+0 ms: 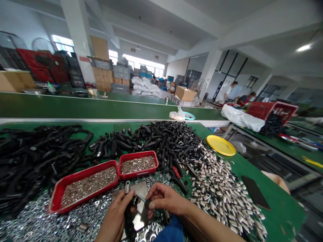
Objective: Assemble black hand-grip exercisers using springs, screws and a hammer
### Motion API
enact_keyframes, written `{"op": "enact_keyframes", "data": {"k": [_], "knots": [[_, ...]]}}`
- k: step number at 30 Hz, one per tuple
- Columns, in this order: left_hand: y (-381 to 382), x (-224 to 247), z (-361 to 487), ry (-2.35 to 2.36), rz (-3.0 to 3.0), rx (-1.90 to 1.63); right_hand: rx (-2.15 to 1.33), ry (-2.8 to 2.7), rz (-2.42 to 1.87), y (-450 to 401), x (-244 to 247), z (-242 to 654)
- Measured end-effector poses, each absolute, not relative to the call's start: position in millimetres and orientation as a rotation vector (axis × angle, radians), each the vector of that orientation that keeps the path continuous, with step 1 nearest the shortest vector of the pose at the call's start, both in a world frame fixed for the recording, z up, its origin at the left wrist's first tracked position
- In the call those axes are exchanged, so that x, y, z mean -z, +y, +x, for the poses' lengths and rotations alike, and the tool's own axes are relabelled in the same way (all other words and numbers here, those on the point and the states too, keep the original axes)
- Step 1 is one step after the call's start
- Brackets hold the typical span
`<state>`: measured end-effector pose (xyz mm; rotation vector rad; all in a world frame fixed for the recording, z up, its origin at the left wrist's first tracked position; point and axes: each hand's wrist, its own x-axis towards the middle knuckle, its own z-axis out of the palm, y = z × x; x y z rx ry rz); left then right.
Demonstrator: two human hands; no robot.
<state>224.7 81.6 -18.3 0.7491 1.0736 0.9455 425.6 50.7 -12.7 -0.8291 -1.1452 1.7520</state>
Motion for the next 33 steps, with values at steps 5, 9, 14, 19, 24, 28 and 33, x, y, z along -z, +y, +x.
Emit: {"op": "enact_keyframes", "data": {"k": [5,9,14,19,24,28,33], "knots": [[85,19,224,1.116,0.822,-0.94,-1.765,-1.21,-0.888,51,7,430],[86,24,223,1.082,1.045,-0.792,-1.919,-1.268,-0.881,56,2,431],[88,24,222,1.138,1.06,-0.833,-1.77,-1.336,-1.02,60,-5,421],[84,18,224,1.151,0.893,-0.878,-1.205,-1.577,-1.33,59,-4,408],[78,4,224,1.108,0.726,-0.932,-0.413,-2.182,-1.374,57,3,405],[78,1,217,1.079,0.736,-0.907,0.065,-2.551,-1.067,60,-1,411],[84,8,207,1.246,1.047,-0.866,-0.421,-2.417,-1.103,68,3,403]]}}
